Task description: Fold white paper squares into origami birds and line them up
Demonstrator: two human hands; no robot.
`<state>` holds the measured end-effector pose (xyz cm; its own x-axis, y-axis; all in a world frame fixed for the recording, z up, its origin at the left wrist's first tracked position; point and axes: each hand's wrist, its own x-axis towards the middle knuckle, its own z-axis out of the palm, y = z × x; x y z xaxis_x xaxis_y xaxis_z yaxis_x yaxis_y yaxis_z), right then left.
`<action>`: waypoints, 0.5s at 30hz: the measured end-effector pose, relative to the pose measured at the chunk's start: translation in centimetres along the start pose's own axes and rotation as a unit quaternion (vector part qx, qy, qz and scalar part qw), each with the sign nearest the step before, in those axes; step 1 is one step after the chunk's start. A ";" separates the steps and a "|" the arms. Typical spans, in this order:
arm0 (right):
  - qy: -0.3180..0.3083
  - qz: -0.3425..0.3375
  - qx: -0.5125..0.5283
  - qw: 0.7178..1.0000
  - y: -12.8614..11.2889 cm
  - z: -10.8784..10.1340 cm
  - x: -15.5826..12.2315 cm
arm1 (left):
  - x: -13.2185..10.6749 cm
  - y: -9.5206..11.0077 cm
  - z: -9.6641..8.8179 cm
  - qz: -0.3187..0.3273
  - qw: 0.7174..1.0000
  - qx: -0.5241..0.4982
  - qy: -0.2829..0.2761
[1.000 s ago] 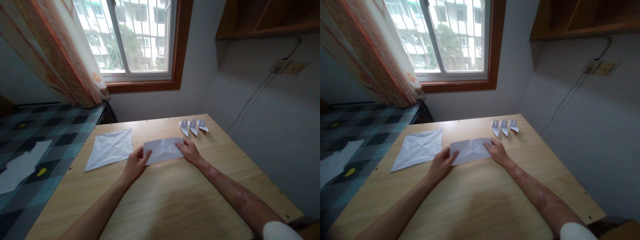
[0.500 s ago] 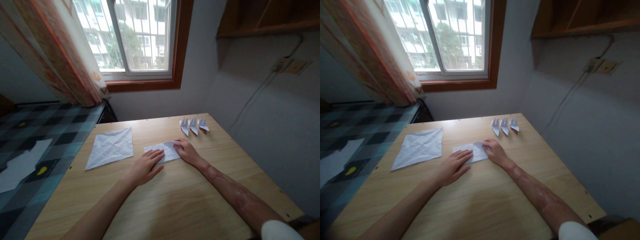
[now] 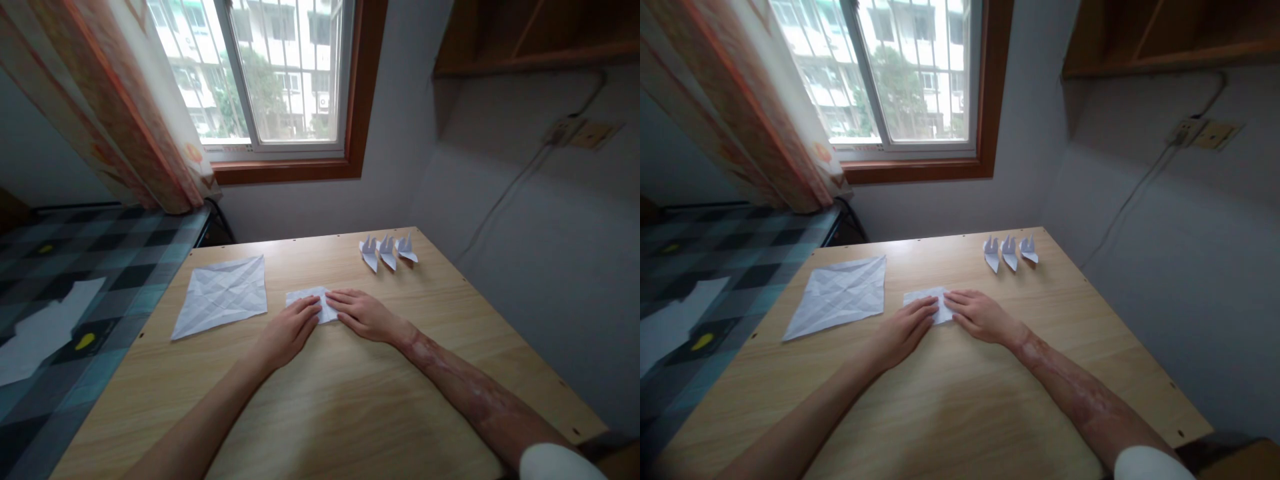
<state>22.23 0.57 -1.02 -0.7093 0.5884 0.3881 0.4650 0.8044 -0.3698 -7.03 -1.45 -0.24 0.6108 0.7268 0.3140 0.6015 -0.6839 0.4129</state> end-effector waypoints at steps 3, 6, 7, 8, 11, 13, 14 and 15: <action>0.004 0.001 0.000 1.000 0.2 0.3 0.0 | -0.1 -0.7 0.4 -0.040 0.997 0.039 0.045; 0.004 0.004 -0.005 1.000 0.0 0.3 0.1 | -0.3 -1.7 0.9 -0.084 0.989 0.076 0.092; 0.005 0.004 -0.005 1.000 0.0 0.2 0.1 | -0.3 -1.9 1.0 -0.091 0.987 0.083 0.105; 0.006 0.005 -0.004 1.000 -0.2 0.1 0.1 | -0.4 -2.2 1.2 -0.094 0.985 0.087 0.115; 0.007 0.005 0.003 1.000 -0.4 -0.3 0.2 | -0.3 -2.3 1.3 -0.094 0.983 0.092 0.127; 0.006 0.006 0.008 1.000 -0.5 -0.5 0.2 | -0.2 -2.0 1.0 -0.087 0.983 0.100 0.129; 0.006 0.006 0.013 1.000 -0.6 -0.5 0.3 | -0.2 -1.8 0.7 -0.081 0.982 0.107 0.131; 0.006 0.008 0.019 1.000 -0.6 -0.6 0.3 | -0.1 -1.5 0.4 -0.074 0.982 0.113 0.132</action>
<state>22.09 0.33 -0.22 -0.6953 0.6024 0.3921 0.4552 0.7912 -0.4084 -7.78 -0.58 -1.25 0.3720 0.7896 0.4879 0.7907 -0.5449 0.2791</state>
